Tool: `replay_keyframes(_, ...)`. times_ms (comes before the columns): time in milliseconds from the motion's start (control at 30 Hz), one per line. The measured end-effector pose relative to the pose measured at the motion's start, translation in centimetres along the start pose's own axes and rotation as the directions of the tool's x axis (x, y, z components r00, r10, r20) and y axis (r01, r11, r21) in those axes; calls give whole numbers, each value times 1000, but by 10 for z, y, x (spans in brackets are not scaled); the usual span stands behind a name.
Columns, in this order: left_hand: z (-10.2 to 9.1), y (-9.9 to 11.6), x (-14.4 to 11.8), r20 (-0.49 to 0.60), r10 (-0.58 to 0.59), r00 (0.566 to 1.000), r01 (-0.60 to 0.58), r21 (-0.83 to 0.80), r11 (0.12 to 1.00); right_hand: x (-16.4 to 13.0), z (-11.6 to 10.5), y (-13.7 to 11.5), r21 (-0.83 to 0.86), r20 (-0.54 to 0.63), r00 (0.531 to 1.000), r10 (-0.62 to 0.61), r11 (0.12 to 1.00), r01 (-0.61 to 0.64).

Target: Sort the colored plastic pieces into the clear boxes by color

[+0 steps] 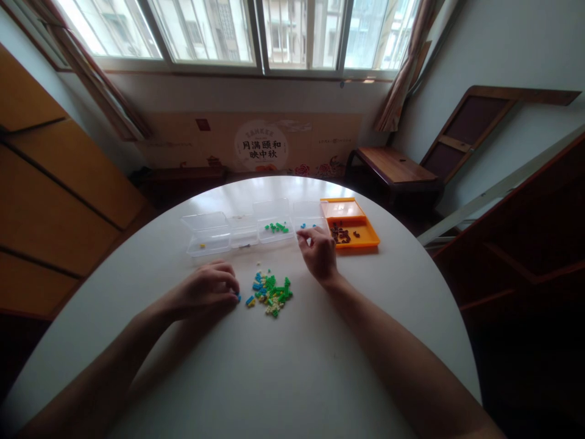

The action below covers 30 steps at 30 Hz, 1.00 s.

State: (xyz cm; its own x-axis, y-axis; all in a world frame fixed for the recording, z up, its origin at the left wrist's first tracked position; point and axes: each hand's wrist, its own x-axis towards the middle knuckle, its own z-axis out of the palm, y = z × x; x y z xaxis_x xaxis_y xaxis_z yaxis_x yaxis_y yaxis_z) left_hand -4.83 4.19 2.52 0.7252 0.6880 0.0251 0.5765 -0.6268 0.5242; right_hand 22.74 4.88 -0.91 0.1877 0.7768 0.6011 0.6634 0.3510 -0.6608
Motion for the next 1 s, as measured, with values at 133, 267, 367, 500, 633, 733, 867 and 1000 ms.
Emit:
replay_keyframes(133,15,0,6,-154,85,984,-73,86,994,-6,4,-11,50,88,995,-51,998,46)
replay_keyframes(267,25,4,10,-310,153,938,-114,142,983,-11,5,-22,113,174,981,-86,991,67)
replay_keyframes(367,25,9,10,-444,207,872,-159,142,977,-14,6,-30,211,311,945,-101,977,35)
replay_keyframes(500,23,17,10,-536,293,791,-238,172,956,-17,7,-40,360,499,861,-95,927,-106)
replay_keyframes(633,24,22,10,-575,348,741,-274,215,937,-21,8,-45,444,650,754,-95,852,-276)
replay_keyframes(733,25,23,10,-585,380,716,-283,255,925,-23,10,-47,498,711,697,-92,766,-407)
replay_keyframes(867,26,23,9,-585,411,699,-283,301,911,-25,11,-49,494,738,672,-63,729,-474)
replay_keyframes(1000,26,22,8,-540,437,719,-285,345,894,-25,11,-49,473,736,673,-75,767,-433)
